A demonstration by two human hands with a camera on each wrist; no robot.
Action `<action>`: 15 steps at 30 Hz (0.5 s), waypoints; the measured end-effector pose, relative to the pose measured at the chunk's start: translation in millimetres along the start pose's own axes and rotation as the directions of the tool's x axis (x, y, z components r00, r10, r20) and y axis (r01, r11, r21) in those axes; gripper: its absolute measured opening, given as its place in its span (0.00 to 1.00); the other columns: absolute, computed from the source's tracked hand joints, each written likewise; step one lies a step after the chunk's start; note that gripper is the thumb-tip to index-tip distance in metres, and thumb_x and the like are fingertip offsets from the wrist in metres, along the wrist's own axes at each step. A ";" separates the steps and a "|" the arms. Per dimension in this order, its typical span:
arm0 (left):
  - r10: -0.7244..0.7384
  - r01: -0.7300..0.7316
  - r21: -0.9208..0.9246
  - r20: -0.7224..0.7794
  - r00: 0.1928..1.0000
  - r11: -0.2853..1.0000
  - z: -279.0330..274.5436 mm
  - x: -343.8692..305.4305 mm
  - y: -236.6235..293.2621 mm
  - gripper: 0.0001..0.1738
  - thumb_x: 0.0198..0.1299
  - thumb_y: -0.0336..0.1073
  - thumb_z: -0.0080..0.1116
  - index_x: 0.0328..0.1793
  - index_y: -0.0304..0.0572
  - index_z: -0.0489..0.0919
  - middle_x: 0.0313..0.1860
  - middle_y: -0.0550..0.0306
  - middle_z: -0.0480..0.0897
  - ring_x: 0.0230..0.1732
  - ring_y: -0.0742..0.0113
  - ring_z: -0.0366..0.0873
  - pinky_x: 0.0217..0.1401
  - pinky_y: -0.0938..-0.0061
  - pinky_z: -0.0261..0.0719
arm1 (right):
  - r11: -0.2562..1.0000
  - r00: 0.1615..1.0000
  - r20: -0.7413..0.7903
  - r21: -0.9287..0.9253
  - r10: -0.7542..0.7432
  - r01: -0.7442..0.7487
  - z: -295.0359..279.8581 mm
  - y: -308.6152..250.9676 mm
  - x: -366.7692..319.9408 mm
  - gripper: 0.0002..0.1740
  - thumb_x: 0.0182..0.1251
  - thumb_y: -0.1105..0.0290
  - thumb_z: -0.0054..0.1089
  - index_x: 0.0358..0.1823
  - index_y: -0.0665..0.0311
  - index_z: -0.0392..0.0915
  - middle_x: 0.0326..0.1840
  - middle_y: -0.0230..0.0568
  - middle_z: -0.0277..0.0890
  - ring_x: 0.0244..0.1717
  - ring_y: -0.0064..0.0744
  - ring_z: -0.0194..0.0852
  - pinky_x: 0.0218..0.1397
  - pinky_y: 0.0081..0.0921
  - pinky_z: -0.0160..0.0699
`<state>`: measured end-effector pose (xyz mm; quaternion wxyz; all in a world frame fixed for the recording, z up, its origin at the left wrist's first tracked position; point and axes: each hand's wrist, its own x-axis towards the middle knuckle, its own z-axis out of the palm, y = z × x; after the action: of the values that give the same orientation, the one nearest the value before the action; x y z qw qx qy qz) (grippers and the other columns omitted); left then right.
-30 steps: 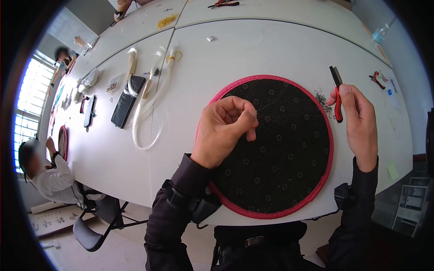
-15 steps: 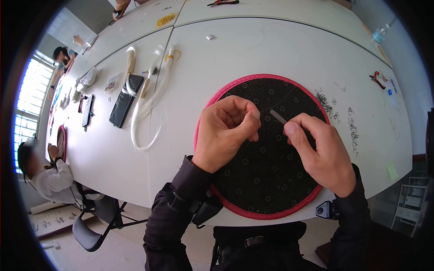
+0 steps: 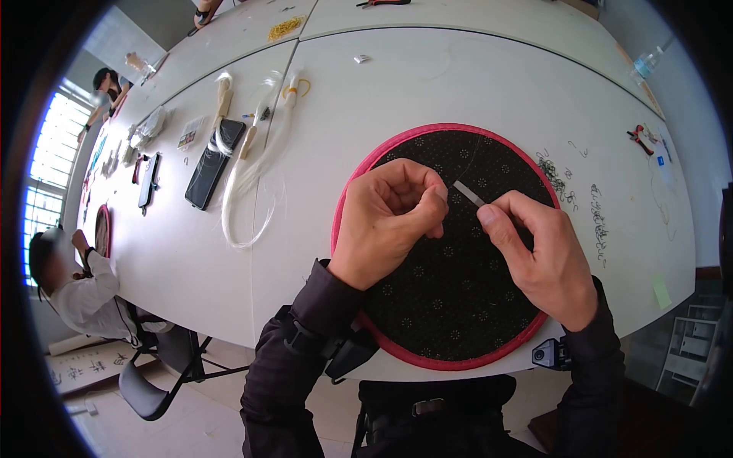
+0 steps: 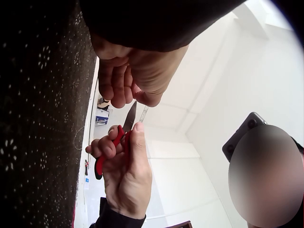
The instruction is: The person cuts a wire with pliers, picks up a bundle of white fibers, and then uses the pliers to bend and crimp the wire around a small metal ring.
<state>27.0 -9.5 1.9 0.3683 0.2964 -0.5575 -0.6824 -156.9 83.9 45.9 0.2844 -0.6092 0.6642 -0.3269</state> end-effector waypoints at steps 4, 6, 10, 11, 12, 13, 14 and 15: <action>0.005 -0.005 -0.001 0.003 1.000 1.000 -0.2 -0.1 -0.2 0.05 0.71 0.29 0.58 0.42 0.33 0.79 0.32 0.58 0.83 0.28 0.73 0.82 0.34 0.78 0.80 | 1.000 1.000 0.008 -0.003 0.013 -0.013 -2.7 -0.6 -0.3 0.21 0.80 0.57 0.57 0.37 0.70 0.79 0.19 0.42 0.70 0.18 0.29 0.67 0.26 0.31 0.66; 0.011 -0.011 -0.008 0.000 1.000 1.000 -0.1 0.1 -0.3 0.05 0.71 0.29 0.58 0.42 0.33 0.79 0.32 0.58 0.83 0.28 0.73 0.82 0.34 0.78 0.80 | 1.000 1.000 0.005 0.029 0.011 -0.011 -2.1 1.1 -0.5 0.21 0.80 0.56 0.56 0.38 0.70 0.79 0.19 0.42 0.70 0.19 0.29 0.68 0.27 0.30 0.67; 0.010 -0.010 -0.007 -0.002 1.000 1.000 -0.3 0.1 -0.5 0.05 0.71 0.29 0.57 0.42 0.33 0.79 0.32 0.58 0.83 0.28 0.73 0.82 0.34 0.78 0.80 | 0.995 1.000 -0.005 0.096 0.005 -0.005 4.0 4.9 -1.3 0.22 0.81 0.55 0.55 0.38 0.70 0.79 0.20 0.42 0.72 0.21 0.29 0.70 0.29 0.30 0.68; 0.009 -0.009 -0.009 -0.001 1.000 1.000 -0.1 0.1 -0.5 0.05 0.71 0.29 0.57 0.42 0.33 0.79 0.32 0.57 0.83 0.28 0.73 0.82 0.34 0.78 0.80 | 0.995 1.000 -0.006 0.103 0.006 -0.006 5.1 4.4 -1.1 0.22 0.81 0.55 0.55 0.38 0.70 0.79 0.21 0.43 0.72 0.21 0.30 0.70 0.29 0.30 0.68; 0.008 -0.008 -0.010 0.000 1.000 1.000 0.1 0.1 -0.4 0.05 0.71 0.29 0.57 0.42 0.34 0.79 0.32 0.57 0.83 0.28 0.73 0.82 0.34 0.78 0.80 | 0.996 1.000 0.009 0.085 0.021 -0.021 4.4 2.2 -0.8 0.22 0.81 0.55 0.55 0.38 0.70 0.79 0.21 0.43 0.72 0.21 0.30 0.70 0.29 0.30 0.68; 0.006 -0.006 -0.012 0.000 1.000 1.000 0.2 0.1 -0.3 0.05 0.71 0.29 0.57 0.42 0.34 0.79 0.32 0.57 0.83 0.28 0.73 0.81 0.34 0.78 0.80 | 0.997 0.999 0.023 0.068 0.036 -0.037 2.2 -1.4 -0.3 0.22 0.81 0.55 0.55 0.38 0.70 0.79 0.21 0.43 0.72 0.21 0.30 0.70 0.28 0.30 0.68; 0.006 -0.006 -0.010 0.000 1.000 1.000 0.1 0.1 -0.6 0.05 0.71 0.29 0.57 0.42 0.34 0.79 0.32 0.57 0.83 0.28 0.73 0.81 0.34 0.78 0.80 | 0.997 0.998 0.037 0.049 0.050 -0.052 0.8 -3.5 0.1 0.22 0.80 0.56 0.56 0.38 0.70 0.79 0.21 0.43 0.73 0.20 0.31 0.70 0.28 0.30 0.68; 0.005 -0.005 -0.009 0.000 1.000 1.000 -0.1 0.2 -1.0 0.05 0.71 0.29 0.57 0.42 0.34 0.79 0.32 0.57 0.83 0.28 0.73 0.81 0.34 0.78 0.80 | 0.998 0.999 0.033 0.037 0.042 -0.043 0.6 -3.6 0.5 0.21 0.80 0.56 0.57 0.38 0.70 0.79 0.20 0.44 0.73 0.20 0.31 0.70 0.28 0.30 0.68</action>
<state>26.8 -9.6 1.0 0.3714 0.2932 -0.5551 -0.6841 -154.2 83.2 48.4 0.3134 -0.5947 0.6660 -0.3233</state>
